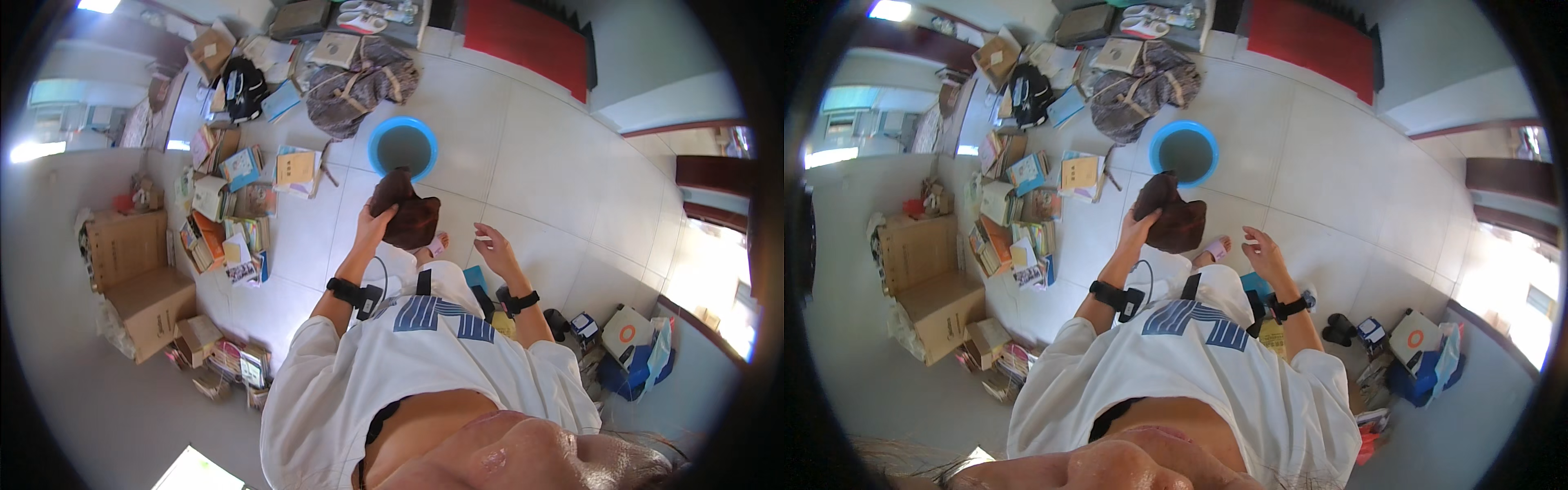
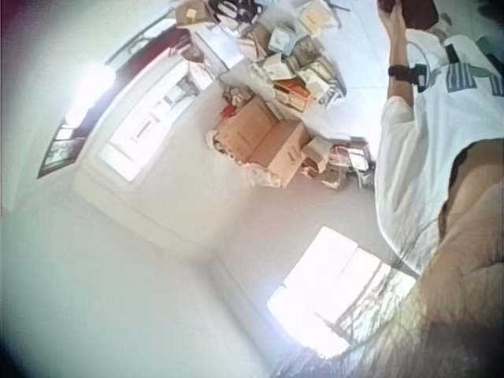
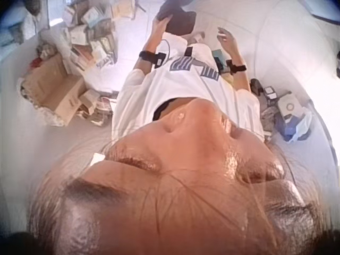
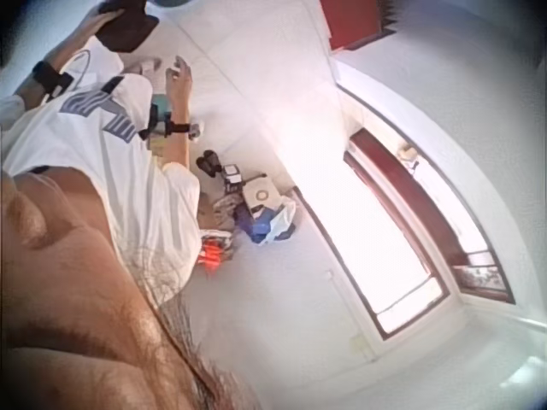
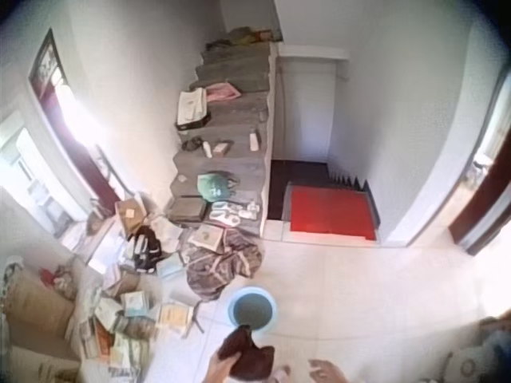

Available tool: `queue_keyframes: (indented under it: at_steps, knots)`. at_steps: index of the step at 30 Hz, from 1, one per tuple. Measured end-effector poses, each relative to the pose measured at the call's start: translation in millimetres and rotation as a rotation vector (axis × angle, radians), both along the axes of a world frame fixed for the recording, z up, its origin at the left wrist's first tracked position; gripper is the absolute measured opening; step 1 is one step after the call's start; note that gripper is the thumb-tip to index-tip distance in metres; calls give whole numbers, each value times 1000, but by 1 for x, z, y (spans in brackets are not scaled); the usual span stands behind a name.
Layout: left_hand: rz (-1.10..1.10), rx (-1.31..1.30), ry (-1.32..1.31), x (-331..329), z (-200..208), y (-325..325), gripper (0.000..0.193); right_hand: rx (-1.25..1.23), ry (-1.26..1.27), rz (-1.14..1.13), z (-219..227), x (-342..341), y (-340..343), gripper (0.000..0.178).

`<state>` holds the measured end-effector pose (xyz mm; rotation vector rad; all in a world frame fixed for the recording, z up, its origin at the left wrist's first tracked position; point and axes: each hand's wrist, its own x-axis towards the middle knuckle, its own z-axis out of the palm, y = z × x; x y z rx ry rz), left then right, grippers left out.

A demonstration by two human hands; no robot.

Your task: The person washes a dark cloth by hand in a blue basin filled with water. They move from a cluttered room to a bathroom, submerge and scrub the cloth, wring it out, and rinse it under a tap before continuing to agitate it in the basin.

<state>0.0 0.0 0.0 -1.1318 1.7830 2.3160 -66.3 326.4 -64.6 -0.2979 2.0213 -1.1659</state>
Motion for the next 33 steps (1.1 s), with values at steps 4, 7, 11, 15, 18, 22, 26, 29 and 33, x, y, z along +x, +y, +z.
queue_keyframes:
  at_steps: [4,7,11,15,18,22,26,29,33]
  knots:
    - [20,219,-37,-7,-11,-15,47,28,-274,-129,14,-19,-76,63]
    - [75,252,-42,-12,-54,-71,44,-66,-552,-234,28,-33,-164,71]
    - [-12,313,-154,-21,-98,-83,44,-117,-684,-264,31,-46,-214,72]
    - [-285,-27,-261,-37,-126,-119,51,-123,-369,-287,-46,-36,-249,57]
    - [-334,17,-365,-50,-153,-144,59,-31,-339,-322,-73,-46,-271,49]
    - [-127,554,-434,-98,-175,-175,65,45,-425,-423,-92,-83,-302,45]
    - [-77,573,-399,-129,-273,-192,69,108,-285,-344,-211,-125,-303,43]
    - [-88,411,-438,-148,-368,-191,69,224,-90,-234,-309,-155,-308,42]
    - [-259,65,-629,-169,-505,-211,72,319,205,-79,-435,-179,-311,41]
